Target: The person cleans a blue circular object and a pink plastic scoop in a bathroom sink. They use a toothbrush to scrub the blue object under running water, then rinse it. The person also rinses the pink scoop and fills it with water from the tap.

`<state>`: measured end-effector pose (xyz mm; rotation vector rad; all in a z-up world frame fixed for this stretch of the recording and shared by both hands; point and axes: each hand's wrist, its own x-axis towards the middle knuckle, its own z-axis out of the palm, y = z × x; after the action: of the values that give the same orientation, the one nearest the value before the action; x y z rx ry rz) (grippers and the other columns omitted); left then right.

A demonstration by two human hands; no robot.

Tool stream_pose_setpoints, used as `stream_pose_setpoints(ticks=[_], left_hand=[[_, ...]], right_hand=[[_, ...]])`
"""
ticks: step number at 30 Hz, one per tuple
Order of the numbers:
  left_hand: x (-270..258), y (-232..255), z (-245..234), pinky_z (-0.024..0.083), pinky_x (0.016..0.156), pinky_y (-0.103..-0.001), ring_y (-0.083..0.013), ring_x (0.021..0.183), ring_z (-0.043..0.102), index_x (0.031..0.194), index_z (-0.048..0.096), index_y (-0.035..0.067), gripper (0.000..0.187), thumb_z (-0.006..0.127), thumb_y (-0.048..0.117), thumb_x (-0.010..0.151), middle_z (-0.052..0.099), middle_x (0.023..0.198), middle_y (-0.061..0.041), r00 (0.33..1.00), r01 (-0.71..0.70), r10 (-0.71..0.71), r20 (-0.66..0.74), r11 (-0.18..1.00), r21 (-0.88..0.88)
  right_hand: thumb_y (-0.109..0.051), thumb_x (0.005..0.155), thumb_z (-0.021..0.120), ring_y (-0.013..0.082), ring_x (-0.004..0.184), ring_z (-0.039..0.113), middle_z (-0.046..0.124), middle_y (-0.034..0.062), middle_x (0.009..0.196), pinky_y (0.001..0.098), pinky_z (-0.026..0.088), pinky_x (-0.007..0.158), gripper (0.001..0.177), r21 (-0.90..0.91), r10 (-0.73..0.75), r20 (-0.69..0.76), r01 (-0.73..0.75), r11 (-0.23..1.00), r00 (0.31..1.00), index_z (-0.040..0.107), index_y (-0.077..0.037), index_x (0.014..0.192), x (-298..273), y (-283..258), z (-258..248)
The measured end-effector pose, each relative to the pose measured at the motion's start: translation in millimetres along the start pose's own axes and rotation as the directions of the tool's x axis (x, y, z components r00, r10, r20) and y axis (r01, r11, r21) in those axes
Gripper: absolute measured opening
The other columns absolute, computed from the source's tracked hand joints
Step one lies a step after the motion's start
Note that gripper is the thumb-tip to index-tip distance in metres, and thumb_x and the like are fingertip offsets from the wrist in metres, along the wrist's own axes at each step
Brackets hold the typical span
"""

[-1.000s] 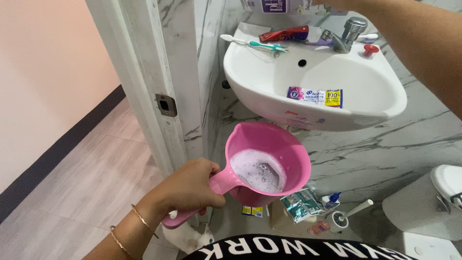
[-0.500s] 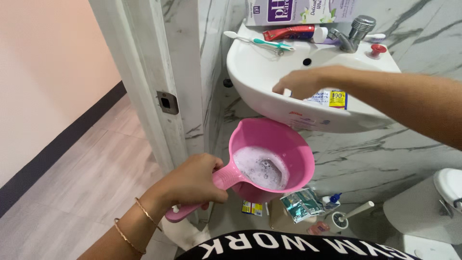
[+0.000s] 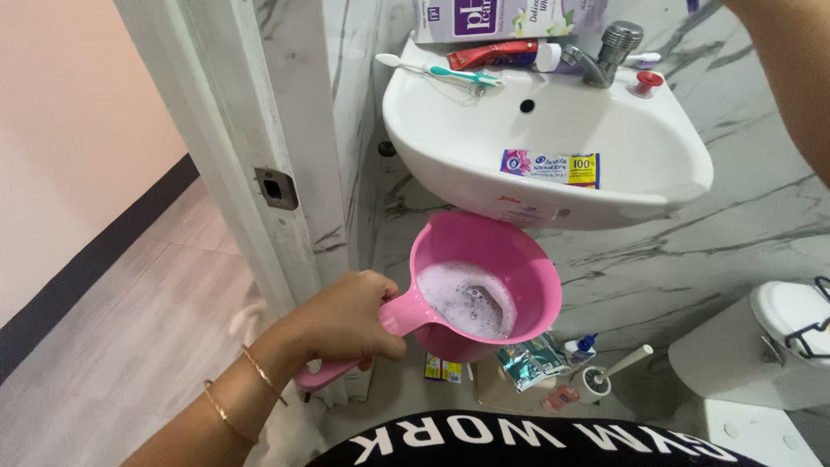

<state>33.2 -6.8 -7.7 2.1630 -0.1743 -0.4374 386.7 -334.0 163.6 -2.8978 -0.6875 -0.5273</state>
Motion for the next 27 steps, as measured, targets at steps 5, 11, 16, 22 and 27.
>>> stream_pose_setpoints(ticks=[5,11,16,22,27], left_hand=[[15,0,2,0.056,0.045,-0.033,-0.0172,0.048,0.069,0.085,0.071,-0.004,0.025,0.077,0.007,0.063,0.071,0.063,-0.012,0.996,-0.071,0.070,0.051,0.997,0.014],[26,4,4,0.057,0.046,-0.030,-0.0158,0.050,0.070,0.089,0.073,-0.006,0.029,0.078,0.009,0.065,0.071,0.065,-0.010,0.994,-0.078,0.069,0.083,0.991,0.105],[17,1,8,0.056,0.046,-0.031,-0.0163,0.051,0.069,0.096,0.071,-0.003,0.031,0.077,0.007,0.067,0.073,0.070,-0.010,0.997,0.047,-0.049,0.051,0.998,0.039],[-7,-3,-1,0.055,0.045,-0.031,-0.0163,0.050,0.067,0.091,0.072,-0.004,0.026,0.078,0.008,0.068,0.071,0.069,-0.010,0.995,0.103,-0.103,0.001,0.994,0.041],[-21,5,-8,0.054,0.045,-0.033,-0.0177,0.048,0.066,0.084,0.073,-0.003,0.024,0.079,0.016,0.070,0.070,0.063,-0.012,0.982,0.176,-0.157,-0.109,0.964,0.199]], right_hand=[[-0.013,0.104,0.055,0.0251,0.081,0.070,0.074,0.0214,0.100,0.0376,0.057,0.073,0.026,-0.007,0.114,-0.010,-0.114,0.993,0.993,0.068,-0.001,0.122,36,77,25],[-0.029,0.121,0.048,0.0262,0.068,0.069,0.072,0.0269,0.089,0.0344,0.057,0.061,0.041,0.032,0.174,-0.035,-0.173,0.984,0.984,0.070,0.005,0.114,46,128,49],[-0.023,0.117,0.050,0.0269,0.066,0.068,0.072,0.0270,0.089,0.0368,0.056,0.058,0.033,-0.065,0.198,-0.065,-0.202,0.977,0.978,0.070,0.003,0.116,11,128,33],[-0.019,0.114,0.053,0.0276,0.068,0.068,0.072,0.0257,0.090,0.0387,0.056,0.058,0.027,-0.190,0.079,-0.091,-0.095,0.977,0.993,0.071,0.002,0.117,-30,35,-1],[-0.015,0.112,0.054,0.0282,0.069,0.068,0.072,0.0247,0.091,0.0404,0.056,0.059,0.024,-0.180,-0.284,-0.133,0.259,0.949,0.949,0.071,0.001,0.118,-73,-59,-15]])
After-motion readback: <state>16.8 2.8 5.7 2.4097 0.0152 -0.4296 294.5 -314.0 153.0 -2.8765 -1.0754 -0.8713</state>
